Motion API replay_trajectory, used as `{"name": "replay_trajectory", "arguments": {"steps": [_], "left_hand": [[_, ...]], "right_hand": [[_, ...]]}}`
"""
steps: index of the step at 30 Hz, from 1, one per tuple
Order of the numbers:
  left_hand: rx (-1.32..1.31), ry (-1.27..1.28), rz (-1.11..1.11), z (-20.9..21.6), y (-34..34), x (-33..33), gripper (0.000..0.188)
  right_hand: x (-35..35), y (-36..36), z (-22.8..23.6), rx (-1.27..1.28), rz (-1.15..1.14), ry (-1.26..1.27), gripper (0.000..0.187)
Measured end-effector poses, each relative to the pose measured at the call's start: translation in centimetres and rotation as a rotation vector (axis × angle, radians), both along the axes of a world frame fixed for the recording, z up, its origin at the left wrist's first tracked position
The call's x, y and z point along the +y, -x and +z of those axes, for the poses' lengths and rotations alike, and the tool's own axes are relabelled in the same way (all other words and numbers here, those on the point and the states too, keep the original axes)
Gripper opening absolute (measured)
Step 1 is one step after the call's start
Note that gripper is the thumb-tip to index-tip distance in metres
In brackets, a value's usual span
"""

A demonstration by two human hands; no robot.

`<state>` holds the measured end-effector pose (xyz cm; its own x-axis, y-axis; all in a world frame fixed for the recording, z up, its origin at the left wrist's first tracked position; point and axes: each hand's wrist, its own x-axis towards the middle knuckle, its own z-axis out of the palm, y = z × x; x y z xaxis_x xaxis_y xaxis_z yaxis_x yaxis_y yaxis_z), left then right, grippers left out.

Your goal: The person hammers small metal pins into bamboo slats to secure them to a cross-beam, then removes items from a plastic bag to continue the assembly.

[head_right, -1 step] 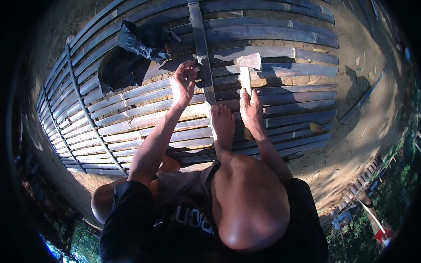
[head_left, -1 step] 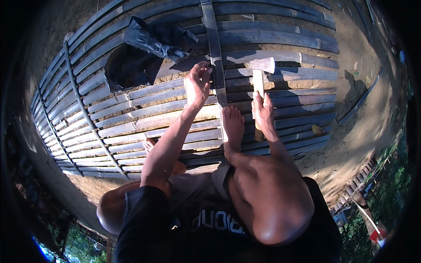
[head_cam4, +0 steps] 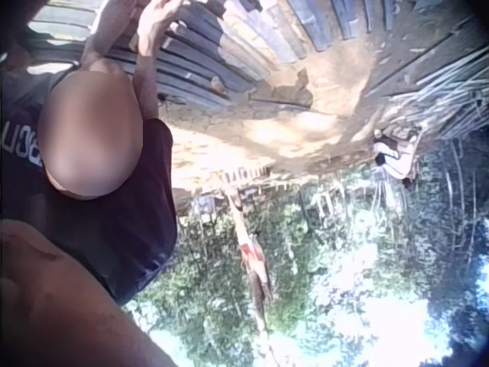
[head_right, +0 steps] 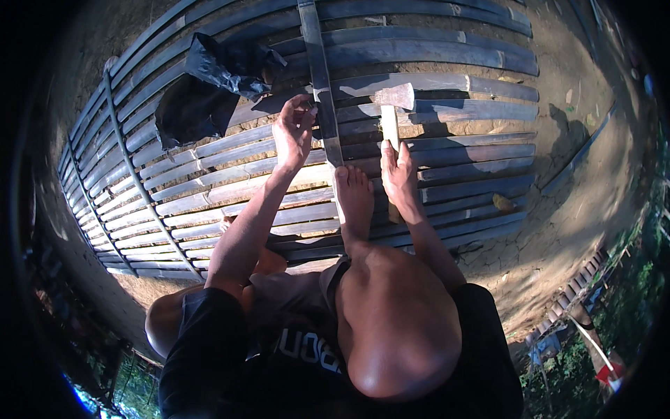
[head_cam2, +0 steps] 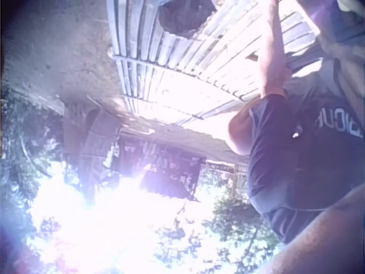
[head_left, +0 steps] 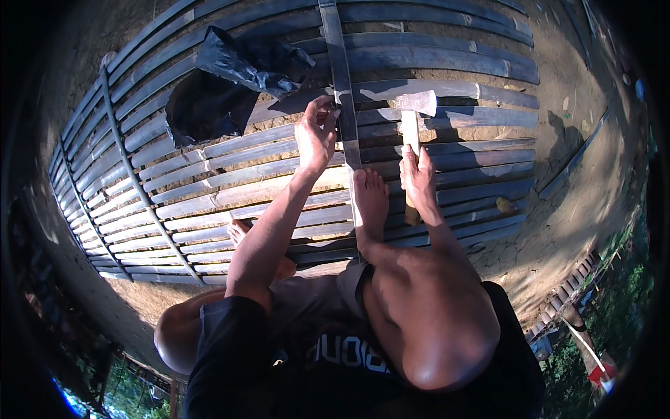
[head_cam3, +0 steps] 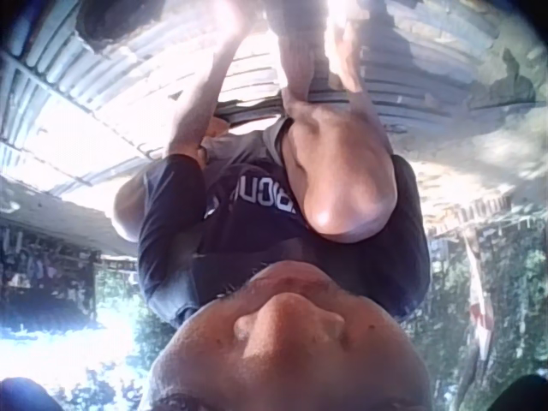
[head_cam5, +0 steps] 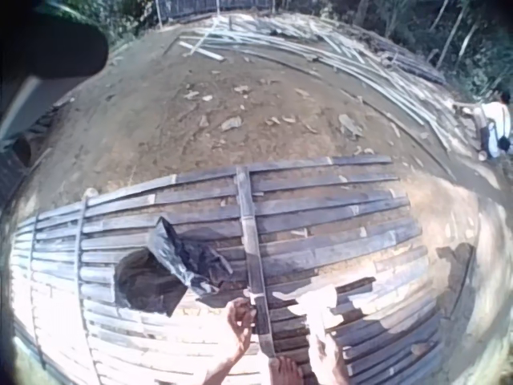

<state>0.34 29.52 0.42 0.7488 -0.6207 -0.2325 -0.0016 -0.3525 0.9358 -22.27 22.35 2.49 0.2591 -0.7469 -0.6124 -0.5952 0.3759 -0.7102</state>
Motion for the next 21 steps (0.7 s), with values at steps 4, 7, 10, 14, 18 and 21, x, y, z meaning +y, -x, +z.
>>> {"name": "replay_trajectory", "arguments": {"steps": [4, 7, 10, 14, 18, 21], "left_hand": [[-0.019, 0.001, 0.056, -0.1, 1.3, -1.0, 0.010], [-0.060, 0.093, 0.091, -2.1, 1.3, -1.2, 0.010], [-0.186, 0.044, 0.081, -1.0, 1.4, -2.0, 0.009], [-0.339, -0.020, 0.048, -0.6, 1.4, -2.5, 0.005], [-0.422, 0.001, 0.049, -1.0, 1.6, -2.5, 0.005], [-0.414, 0.000, 0.058, -1.2, 1.7, -2.3, 0.006]], "right_hand": [[0.3, 0.4, -0.8, 0.068, 0.109, 0.132, 0.047], [0.5, -0.3, -0.4, 0.135, 0.199, 0.160, 0.049], [0.6, -1.3, 1.0, 0.148, 0.263, 0.218, 0.049], [0.6, -2.3, 3.2, 0.133, 0.340, 0.281, 0.048], [0.6, -3.6, 5.1, 0.140, 0.413, 0.348, 0.050], [0.5, -5.0, 6.5, 0.025, 0.422, 0.459, 0.045]]}}
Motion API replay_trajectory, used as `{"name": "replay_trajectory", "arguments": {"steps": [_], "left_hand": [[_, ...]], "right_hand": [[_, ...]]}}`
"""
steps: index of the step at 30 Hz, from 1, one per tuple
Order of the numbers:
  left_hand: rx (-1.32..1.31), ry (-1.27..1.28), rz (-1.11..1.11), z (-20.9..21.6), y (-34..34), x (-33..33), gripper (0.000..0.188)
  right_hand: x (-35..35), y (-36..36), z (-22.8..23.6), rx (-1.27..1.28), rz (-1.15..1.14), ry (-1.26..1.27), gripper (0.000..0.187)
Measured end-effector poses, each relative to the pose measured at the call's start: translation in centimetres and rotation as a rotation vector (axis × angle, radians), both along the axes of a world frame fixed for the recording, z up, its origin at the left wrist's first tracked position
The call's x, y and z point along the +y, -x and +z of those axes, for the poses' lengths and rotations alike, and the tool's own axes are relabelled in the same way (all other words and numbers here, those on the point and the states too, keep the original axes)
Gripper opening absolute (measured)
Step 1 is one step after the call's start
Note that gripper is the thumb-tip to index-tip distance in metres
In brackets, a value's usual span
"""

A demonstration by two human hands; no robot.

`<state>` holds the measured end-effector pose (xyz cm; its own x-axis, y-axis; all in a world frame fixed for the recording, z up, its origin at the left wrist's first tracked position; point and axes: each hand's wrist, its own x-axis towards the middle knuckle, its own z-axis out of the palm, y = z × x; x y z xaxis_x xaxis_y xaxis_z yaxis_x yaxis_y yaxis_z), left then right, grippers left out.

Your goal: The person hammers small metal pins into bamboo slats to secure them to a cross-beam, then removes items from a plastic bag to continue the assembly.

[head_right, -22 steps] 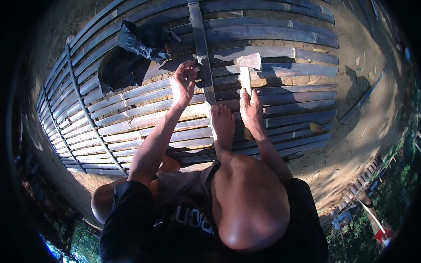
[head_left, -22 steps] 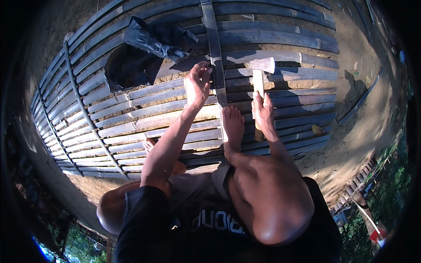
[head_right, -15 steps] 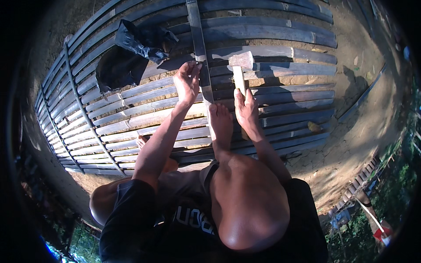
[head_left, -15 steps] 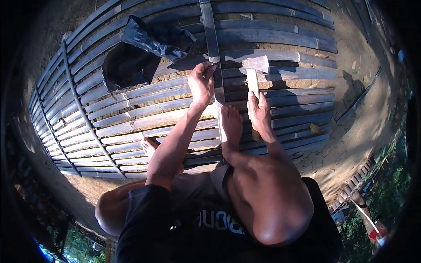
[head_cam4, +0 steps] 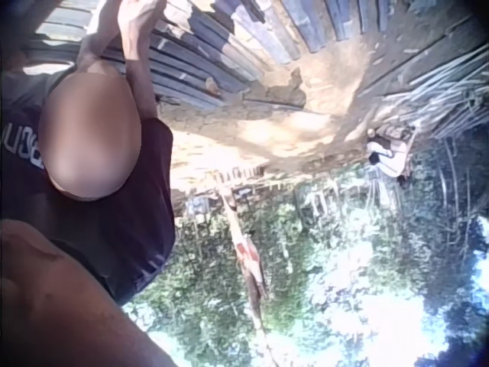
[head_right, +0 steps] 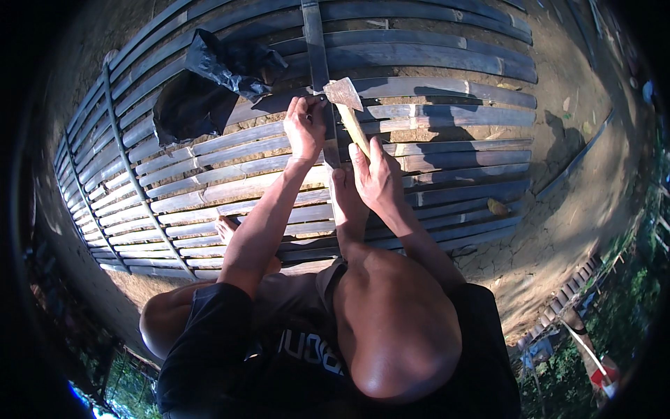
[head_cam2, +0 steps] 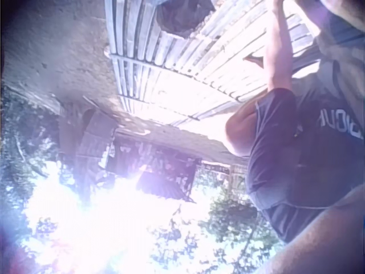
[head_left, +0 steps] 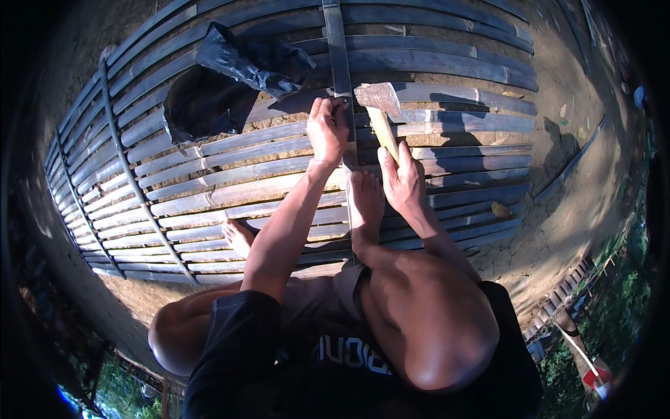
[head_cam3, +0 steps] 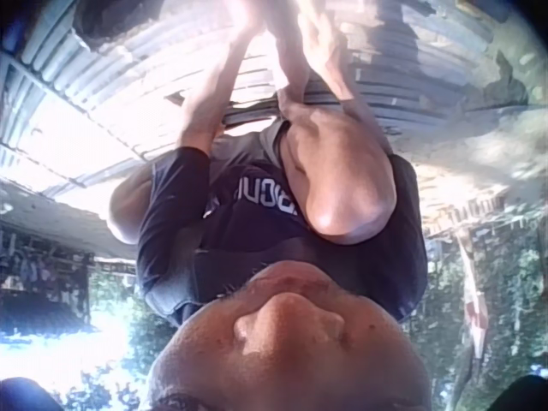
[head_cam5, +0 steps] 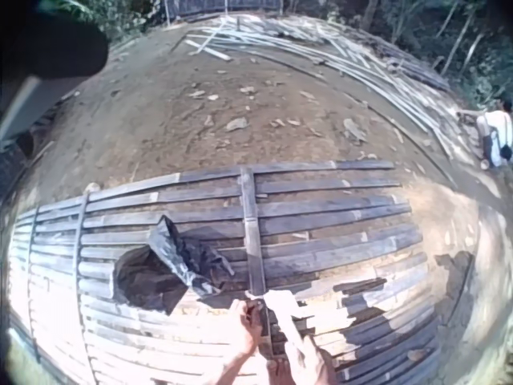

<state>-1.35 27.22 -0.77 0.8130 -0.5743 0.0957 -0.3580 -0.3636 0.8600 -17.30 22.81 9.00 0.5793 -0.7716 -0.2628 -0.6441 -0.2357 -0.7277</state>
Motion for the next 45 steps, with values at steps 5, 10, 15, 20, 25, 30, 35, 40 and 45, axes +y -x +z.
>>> {"name": "replay_trajectory", "arguments": {"steps": [5, 10, 15, 20, 25, 30, 35, 40, 45], "left_hand": [[0.054, -0.027, -0.012, 0.4, 0.3, 0.0, 0.005], [0.027, 0.036, -0.011, 0.0, 0.3, -0.2, 0.005], [0.063, 0.043, 0.014, 0.4, 0.5, 0.0, 0.005], [0.002, 0.032, -0.013, 0.2, 0.1, -0.2, 0.005], [0.049, 0.039, 0.005, 0.4, 0.1, -0.4, 0.004], [0.017, -0.005, 0.000, 0.6, 0.5, 0.5, 0.004], [0.026, -0.049, -0.075, 0.4, -1.4, 1.0, 0.011], [-0.361, -0.415, -0.219, 0.0, -5.7, 2.8, 0.037], [-0.097, -0.539, -0.408, 1.4, -7.3, 2.2, 0.045]], "right_hand": [[0.6, -0.1, -1.4, -0.036, 0.045, 0.181, 0.038], [0.3, -0.4, -3.9, -0.089, 0.017, 0.276, 0.055], [0.1, -0.7, -2.4, -0.405, 0.050, 0.342, 0.034], [-0.6, -0.9, -3.2, -0.019, -0.041, 0.143, 0.039], [0.0, -1.5, -1.6, -0.091, 0.047, 0.081, 0.043], [-0.1, -0.5, -2.0, 0.080, -0.004, -0.128, 0.053], [-0.8, 1.5, -2.9, -0.109, -0.212, -0.185, 0.040], [-1.0, 4.6, -4.3, -0.068, -0.266, -0.252, 0.041], [0.3, 5.4, -6.0, -0.081, -0.229, -0.184, 0.036]]}}
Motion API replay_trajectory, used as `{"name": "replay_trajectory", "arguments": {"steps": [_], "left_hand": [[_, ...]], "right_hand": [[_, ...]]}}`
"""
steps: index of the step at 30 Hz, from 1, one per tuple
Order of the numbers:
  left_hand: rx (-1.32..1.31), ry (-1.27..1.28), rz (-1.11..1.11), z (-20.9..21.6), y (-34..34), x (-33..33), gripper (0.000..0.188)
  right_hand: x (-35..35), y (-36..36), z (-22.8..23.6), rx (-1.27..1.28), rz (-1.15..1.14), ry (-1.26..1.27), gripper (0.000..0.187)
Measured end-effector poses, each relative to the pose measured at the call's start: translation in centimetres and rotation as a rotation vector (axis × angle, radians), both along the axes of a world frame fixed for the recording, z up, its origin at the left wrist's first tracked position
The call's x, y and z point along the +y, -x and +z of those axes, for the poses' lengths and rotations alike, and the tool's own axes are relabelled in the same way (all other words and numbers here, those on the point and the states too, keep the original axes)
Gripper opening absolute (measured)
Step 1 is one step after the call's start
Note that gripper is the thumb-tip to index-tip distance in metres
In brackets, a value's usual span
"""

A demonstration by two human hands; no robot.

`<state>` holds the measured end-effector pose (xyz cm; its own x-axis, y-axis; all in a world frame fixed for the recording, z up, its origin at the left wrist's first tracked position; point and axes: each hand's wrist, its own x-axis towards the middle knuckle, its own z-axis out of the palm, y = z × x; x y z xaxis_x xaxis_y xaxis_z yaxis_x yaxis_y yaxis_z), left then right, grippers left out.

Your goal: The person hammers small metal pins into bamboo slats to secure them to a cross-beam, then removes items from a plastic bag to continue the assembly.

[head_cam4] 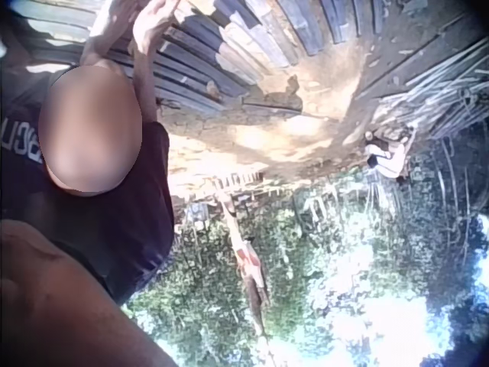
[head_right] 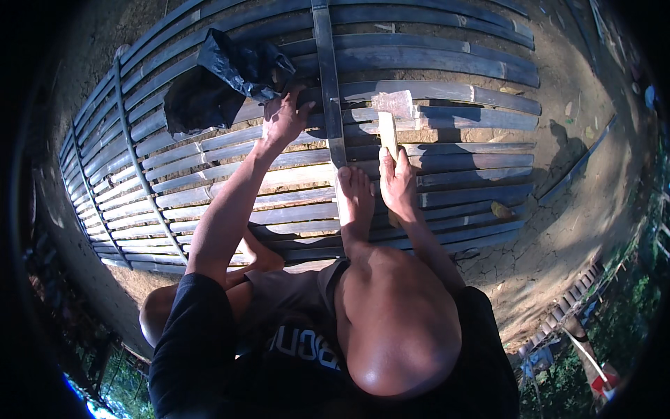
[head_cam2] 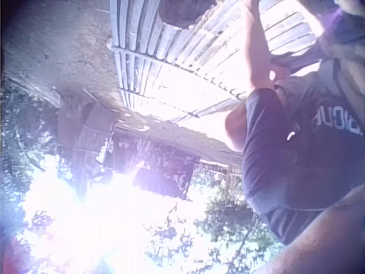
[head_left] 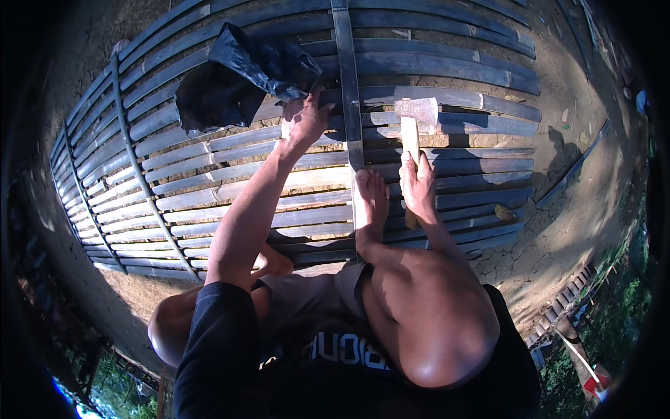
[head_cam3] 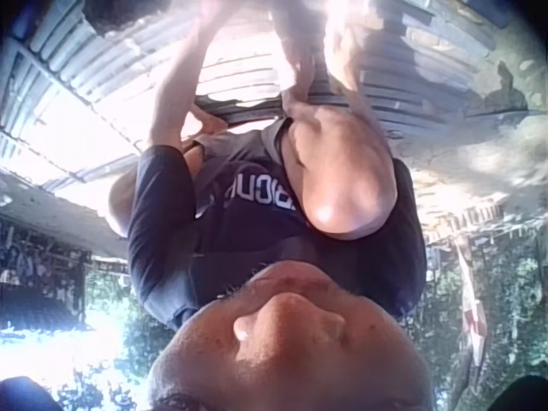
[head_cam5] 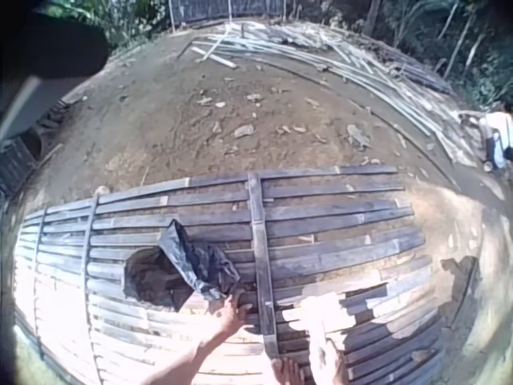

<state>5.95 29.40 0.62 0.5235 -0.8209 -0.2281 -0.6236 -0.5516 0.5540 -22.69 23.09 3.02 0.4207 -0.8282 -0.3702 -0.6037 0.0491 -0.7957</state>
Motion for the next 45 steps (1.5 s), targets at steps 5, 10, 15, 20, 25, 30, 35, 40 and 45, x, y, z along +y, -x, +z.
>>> {"name": "replay_trajectory", "arguments": {"steps": [5, 10, 15, 20, 25, 30, 35, 40, 45], "left_hand": [[-0.135, 0.032, -0.047, -0.9, 0.2, 0.7, 0.043], [-0.008, -0.086, -0.039, 0.5, 0.1, -0.2, 0.045], [-0.097, 0.015, -0.047, -0.5, 0.5, 0.3, 0.045], [-0.120, 0.050, -0.028, -1.4, 0.8, 0.7, 0.045], [-0.105, 0.054, -0.027, -1.2, 1.0, 0.7, 0.046], [-0.102, 0.058, -0.011, -0.9, 1.3, 0.6, 0.046], [-0.091, 0.048, -0.012, -0.9, 1.1, 0.7, 0.047], [0.011, 0.128, 0.056, -0.8, 0.4, 0.6, 0.046], [-0.070, 0.435, 0.002, 1.1, 4.0, -0.3, 0.036]], "right_hand": [[0.3, -2.2, 1.8, 0.051, 0.054, -0.077, 0.043], [-0.1, -3.0, 0.8, 0.127, 0.120, 0.063, 0.054], [-0.2, -3.6, 0.1, 0.139, 0.124, 0.074, 0.056], [0.3, -3.5, 0.5, 0.105, 0.125, 0.020, 0.054], [0.3, -3.3, 0.5, 0.122, 0.134, 0.024, 0.054], [0.3, -3.7, 0.8, 0.187, 0.134, -0.064, 0.053], [0.4, -3.3, -0.2, 0.148, 0.125, -0.027, 0.050], [0.4, -3.5, 0.1, 0.103, 0.082, -0.032, 0.046], [0.4, -2.3, -1.4, 0.130, 0.076, 0.031, 0.047]]}}
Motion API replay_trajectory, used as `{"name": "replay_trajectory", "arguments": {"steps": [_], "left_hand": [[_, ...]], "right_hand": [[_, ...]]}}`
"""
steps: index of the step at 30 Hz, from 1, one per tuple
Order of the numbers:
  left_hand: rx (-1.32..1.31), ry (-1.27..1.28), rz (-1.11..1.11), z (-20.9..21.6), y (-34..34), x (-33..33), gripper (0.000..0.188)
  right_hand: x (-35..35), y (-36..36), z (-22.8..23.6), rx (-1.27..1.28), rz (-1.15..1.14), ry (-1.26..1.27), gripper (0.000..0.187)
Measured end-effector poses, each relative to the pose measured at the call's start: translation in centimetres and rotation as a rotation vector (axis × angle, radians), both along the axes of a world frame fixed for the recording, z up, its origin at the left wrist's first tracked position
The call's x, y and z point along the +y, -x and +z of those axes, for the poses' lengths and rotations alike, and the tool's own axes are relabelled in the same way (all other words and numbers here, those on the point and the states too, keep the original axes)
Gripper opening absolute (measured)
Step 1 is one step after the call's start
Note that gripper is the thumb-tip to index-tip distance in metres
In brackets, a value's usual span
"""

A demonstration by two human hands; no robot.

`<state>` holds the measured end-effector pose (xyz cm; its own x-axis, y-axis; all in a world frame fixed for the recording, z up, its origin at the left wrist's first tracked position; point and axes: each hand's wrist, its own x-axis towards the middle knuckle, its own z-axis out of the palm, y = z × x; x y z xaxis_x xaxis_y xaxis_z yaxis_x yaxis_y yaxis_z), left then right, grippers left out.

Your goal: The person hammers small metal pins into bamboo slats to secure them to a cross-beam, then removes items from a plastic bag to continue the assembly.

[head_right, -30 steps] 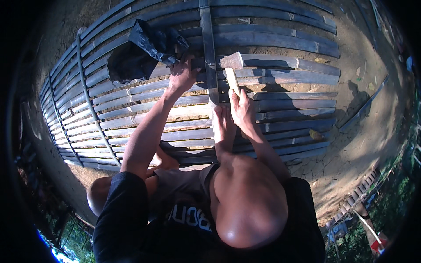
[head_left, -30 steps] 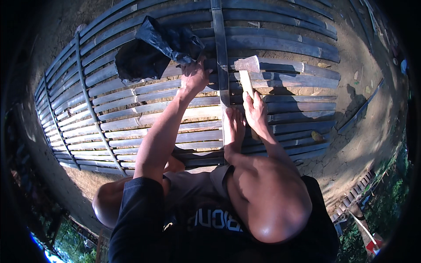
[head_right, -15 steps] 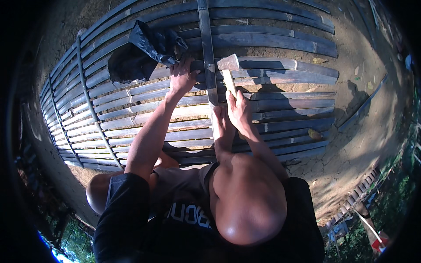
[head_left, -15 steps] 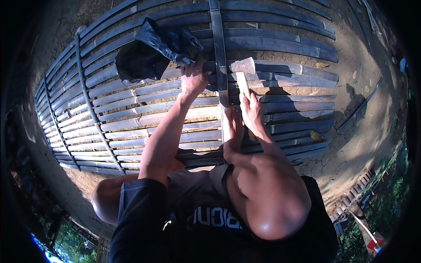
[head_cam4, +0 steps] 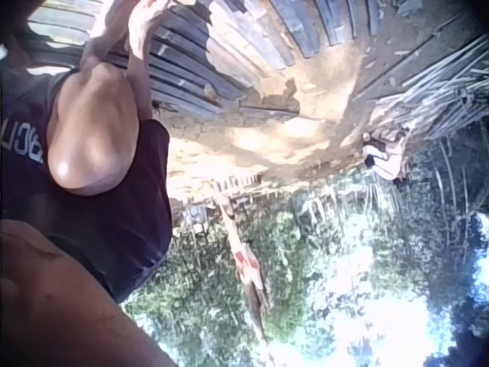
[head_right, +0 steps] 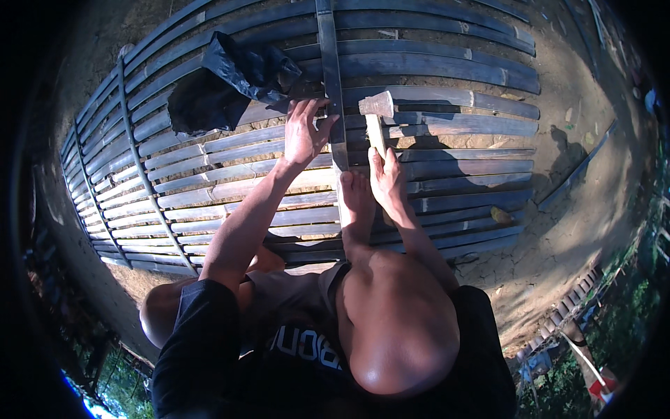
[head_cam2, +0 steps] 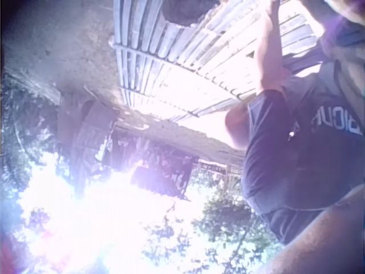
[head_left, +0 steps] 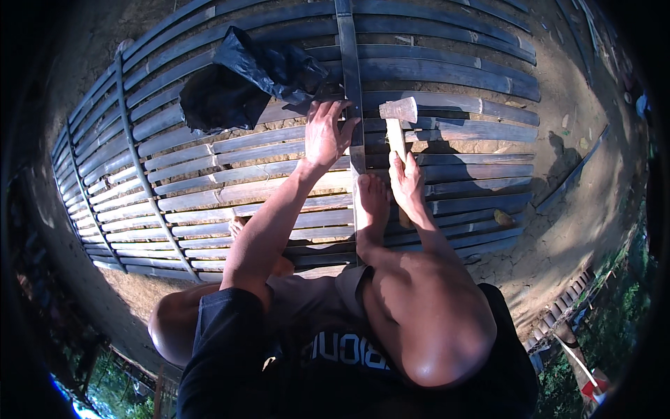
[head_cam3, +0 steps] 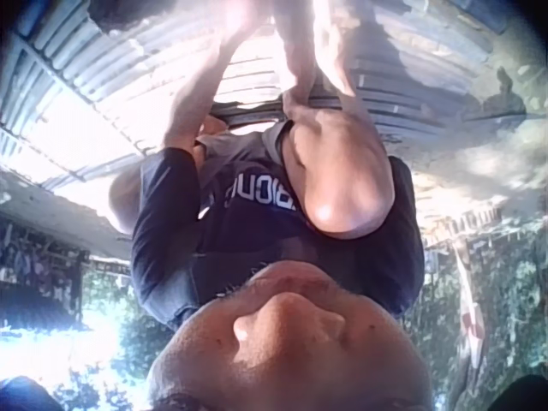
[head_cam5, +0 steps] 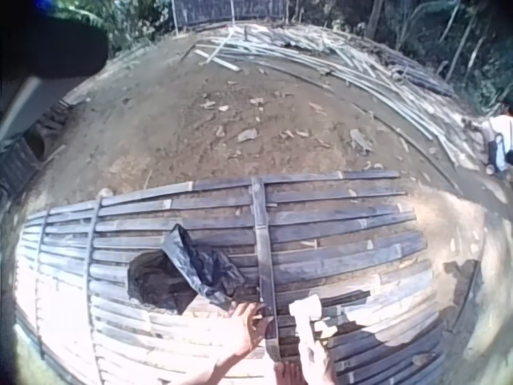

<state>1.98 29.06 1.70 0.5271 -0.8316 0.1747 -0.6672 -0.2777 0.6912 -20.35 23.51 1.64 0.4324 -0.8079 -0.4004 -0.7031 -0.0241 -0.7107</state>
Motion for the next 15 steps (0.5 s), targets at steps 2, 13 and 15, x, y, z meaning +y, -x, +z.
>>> {"name": "replay_trajectory", "arguments": {"steps": [2, 13, 15], "left_hand": [[0.146, 0.038, 0.133, -1.5, 1.9, -0.9, 0.026], [0.757, 0.247, 0.452, -5.4, 1.6, -2.4, 0.009], [0.682, 0.213, 0.411, -4.0, 2.2, -2.1, 0.008]], "right_hand": [[-0.4, 0.1, 0.1, 0.029, -0.016, -0.058, 0.048], [-1.3, 0.2, -0.5, 0.022, -0.049, -0.033, 0.055], [-1.1, 0.2, -0.4, 0.067, -0.071, -0.061, 0.057]]}}
